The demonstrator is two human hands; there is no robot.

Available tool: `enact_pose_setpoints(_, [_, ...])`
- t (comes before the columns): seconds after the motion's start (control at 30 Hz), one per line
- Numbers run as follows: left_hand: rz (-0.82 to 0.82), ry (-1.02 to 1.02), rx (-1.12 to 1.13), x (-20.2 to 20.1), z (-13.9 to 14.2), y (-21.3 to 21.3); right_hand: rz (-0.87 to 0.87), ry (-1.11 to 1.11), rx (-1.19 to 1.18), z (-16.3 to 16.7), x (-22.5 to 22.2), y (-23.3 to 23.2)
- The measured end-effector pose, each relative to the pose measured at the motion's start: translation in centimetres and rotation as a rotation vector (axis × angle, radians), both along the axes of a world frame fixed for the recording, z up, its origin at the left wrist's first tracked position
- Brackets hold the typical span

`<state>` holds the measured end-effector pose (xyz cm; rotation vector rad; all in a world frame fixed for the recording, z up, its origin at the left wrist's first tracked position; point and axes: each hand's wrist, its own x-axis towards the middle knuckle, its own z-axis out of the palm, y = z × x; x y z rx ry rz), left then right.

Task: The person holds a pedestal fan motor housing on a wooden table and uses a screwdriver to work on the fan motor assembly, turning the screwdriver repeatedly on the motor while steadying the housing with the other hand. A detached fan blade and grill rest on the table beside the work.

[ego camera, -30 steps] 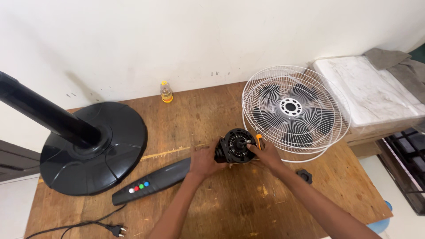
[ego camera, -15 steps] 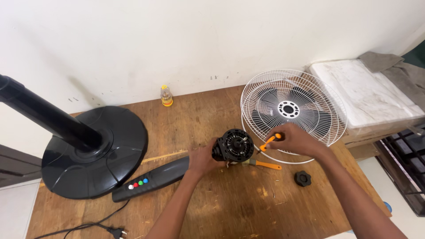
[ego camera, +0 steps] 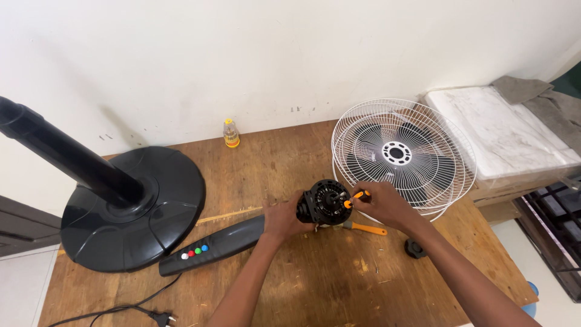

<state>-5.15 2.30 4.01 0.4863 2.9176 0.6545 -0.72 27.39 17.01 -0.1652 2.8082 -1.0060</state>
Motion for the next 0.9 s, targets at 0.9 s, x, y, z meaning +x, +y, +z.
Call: enact_pose_setpoints(0.9, [-0.023,-0.030,-0.041,-0.4,-0.9,0.0,-0.018,-0.025,0.031,-1.2,0.0,0.1])
